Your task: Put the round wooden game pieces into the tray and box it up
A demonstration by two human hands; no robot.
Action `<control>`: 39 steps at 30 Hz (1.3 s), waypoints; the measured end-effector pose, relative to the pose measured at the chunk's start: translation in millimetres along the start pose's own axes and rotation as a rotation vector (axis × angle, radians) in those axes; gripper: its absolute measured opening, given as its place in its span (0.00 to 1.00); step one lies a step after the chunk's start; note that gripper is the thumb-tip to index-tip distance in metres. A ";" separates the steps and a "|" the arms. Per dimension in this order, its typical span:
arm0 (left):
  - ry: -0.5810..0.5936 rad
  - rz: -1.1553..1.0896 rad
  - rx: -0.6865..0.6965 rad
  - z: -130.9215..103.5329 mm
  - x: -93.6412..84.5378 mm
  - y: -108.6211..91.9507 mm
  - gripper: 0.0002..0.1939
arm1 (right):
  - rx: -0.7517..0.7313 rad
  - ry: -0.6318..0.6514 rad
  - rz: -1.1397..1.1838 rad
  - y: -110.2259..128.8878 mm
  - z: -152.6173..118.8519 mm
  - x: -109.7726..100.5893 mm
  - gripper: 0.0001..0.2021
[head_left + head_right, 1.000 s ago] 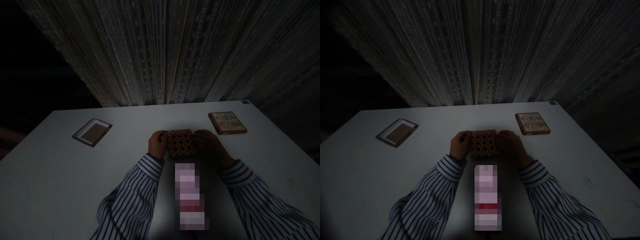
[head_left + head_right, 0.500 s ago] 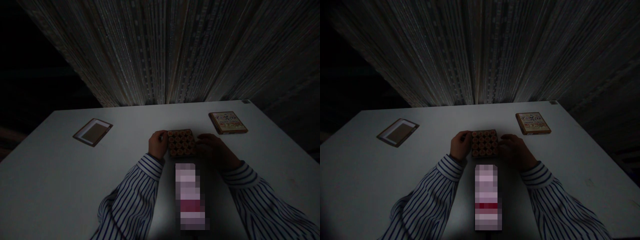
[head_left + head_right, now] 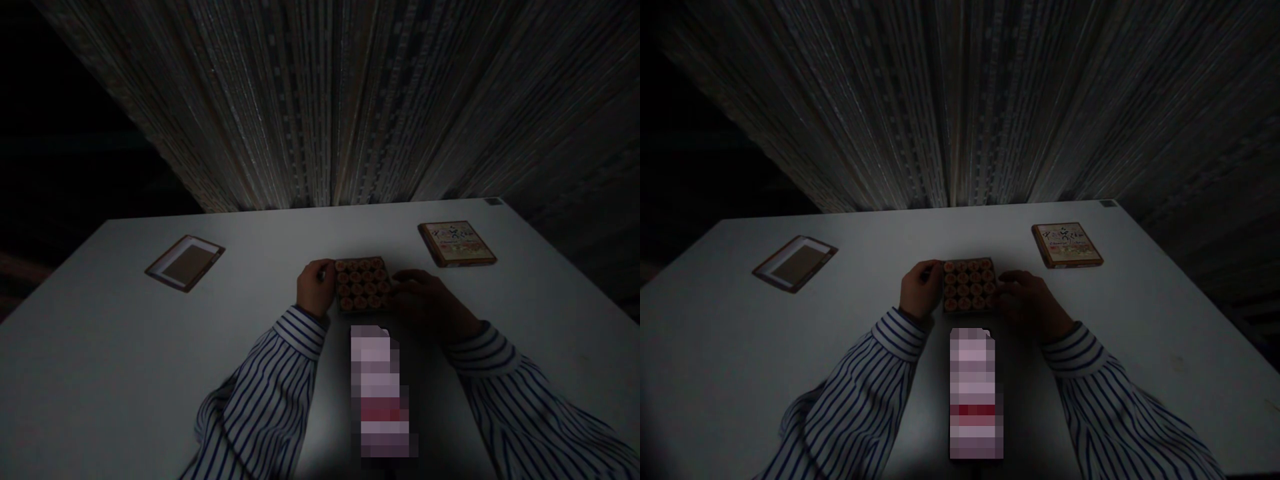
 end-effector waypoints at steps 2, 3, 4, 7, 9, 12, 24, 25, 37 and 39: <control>0.001 0.003 -0.007 0.0 -0.1 -0.1 0.10 | -0.005 -0.011 -0.013 1.6 0.2 -1.1 0.07; 0.001 0.004 -0.011 -0.1 -0.2 -0.2 0.10 | -0.015 -0.018 -0.022 3.3 0.4 -1.6 0.07; 0.000 0.003 -0.014 -0.1 -0.3 -0.4 0.10 | -0.029 -0.028 -0.029 5.4 0.7 -2.1 0.07; -0.003 0.004 -0.014 -0.3 -0.7 -1.7 0.10 | -0.059 -0.057 -0.054 12.1 1.7 -2.2 0.07; -0.004 0.007 -0.010 -0.5 -0.9 -2.5 0.10 | -0.069 -0.067 -0.076 15.8 2.2 -0.7 0.07; -0.004 0.010 -0.013 -0.4 -0.9 -2.3 0.10 | -0.080 -0.054 -0.105 18.7 2.7 3.5 0.07; -0.011 -0.005 -0.004 0.1 0.1 -0.2 0.10 | -0.080 -0.084 -0.130 20.0 4.5 5.5 0.10; -0.010 -0.007 -0.004 0.1 -0.1 -0.6 0.10 | -0.077 -0.087 -0.139 20.0 5.1 5.8 0.10; -0.001 0.006 -0.015 -0.2 -0.2 -0.8 0.11 | -0.061 -0.012 -0.206 19.5 8.1 14.0 0.13; 0.000 0.003 -0.011 -0.1 0.3 -0.1 0.11 | -0.059 0.003 -0.209 18.9 8.0 14.8 0.13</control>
Point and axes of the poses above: each hand's wrist, its own z-axis towards the middle knuckle, its own x-axis out of the palm, y = z × x, the point moved 7 cm from there along z, towards the middle knuckle
